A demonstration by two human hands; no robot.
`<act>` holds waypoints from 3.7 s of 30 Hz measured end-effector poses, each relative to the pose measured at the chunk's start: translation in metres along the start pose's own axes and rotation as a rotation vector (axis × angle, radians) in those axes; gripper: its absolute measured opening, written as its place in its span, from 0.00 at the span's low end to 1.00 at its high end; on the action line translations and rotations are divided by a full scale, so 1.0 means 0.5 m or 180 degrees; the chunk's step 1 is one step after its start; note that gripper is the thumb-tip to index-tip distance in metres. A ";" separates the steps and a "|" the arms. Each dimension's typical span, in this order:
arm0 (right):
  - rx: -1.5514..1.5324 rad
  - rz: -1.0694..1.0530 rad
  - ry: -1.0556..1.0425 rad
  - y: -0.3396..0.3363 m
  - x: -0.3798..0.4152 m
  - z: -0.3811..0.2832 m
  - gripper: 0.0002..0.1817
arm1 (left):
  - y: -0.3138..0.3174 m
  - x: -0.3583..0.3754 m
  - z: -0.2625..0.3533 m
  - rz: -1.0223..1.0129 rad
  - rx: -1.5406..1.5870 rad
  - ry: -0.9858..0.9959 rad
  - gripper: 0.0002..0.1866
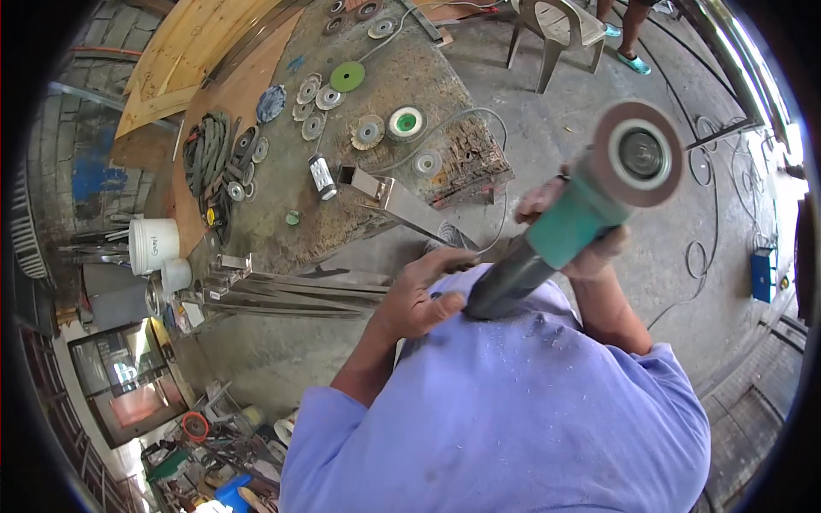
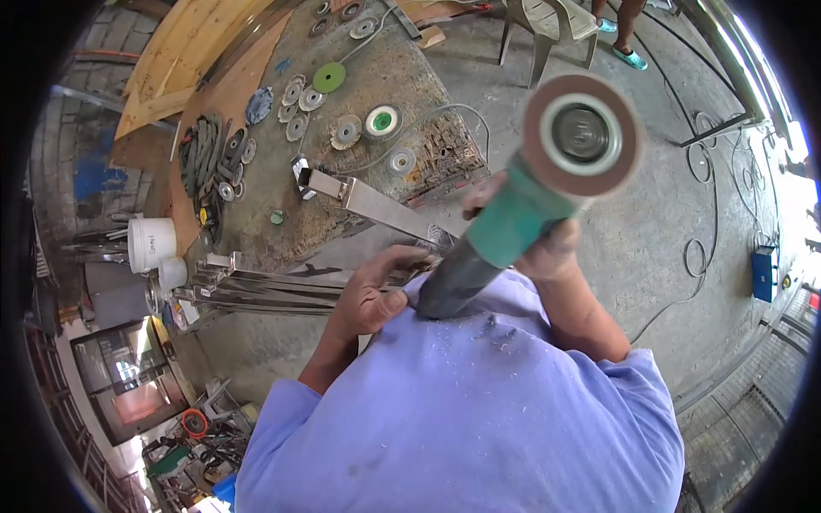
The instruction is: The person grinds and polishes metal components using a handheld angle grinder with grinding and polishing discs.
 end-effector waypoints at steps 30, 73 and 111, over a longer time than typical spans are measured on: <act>0.1659 -0.2170 0.2734 0.167 0.053 0.219 0.43 | -0.052 -0.024 0.008 0.0031 0.1864 0.0091 0.55; 0.7377 -0.2800 0.0668 -0.195 -0.850 0.738 0.18 | -0.352 0.432 -0.200 0.2624 0.3943 0.0406 0.50; 0.5574 -0.0464 0.1434 -0.417 -0.226 0.277 0.27 | 0.052 0.125 -0.030 0.1768 0.3342 0.0078 0.49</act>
Point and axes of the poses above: each hand's wrist, its own x-axis away from the middle knuckle, its own y-axis out of the palm, z = x × y, the point moved 8 cm from there along -x, towards the middle knuckle, and after that the axes turned 1 degree about y, right-handed, at the moved point
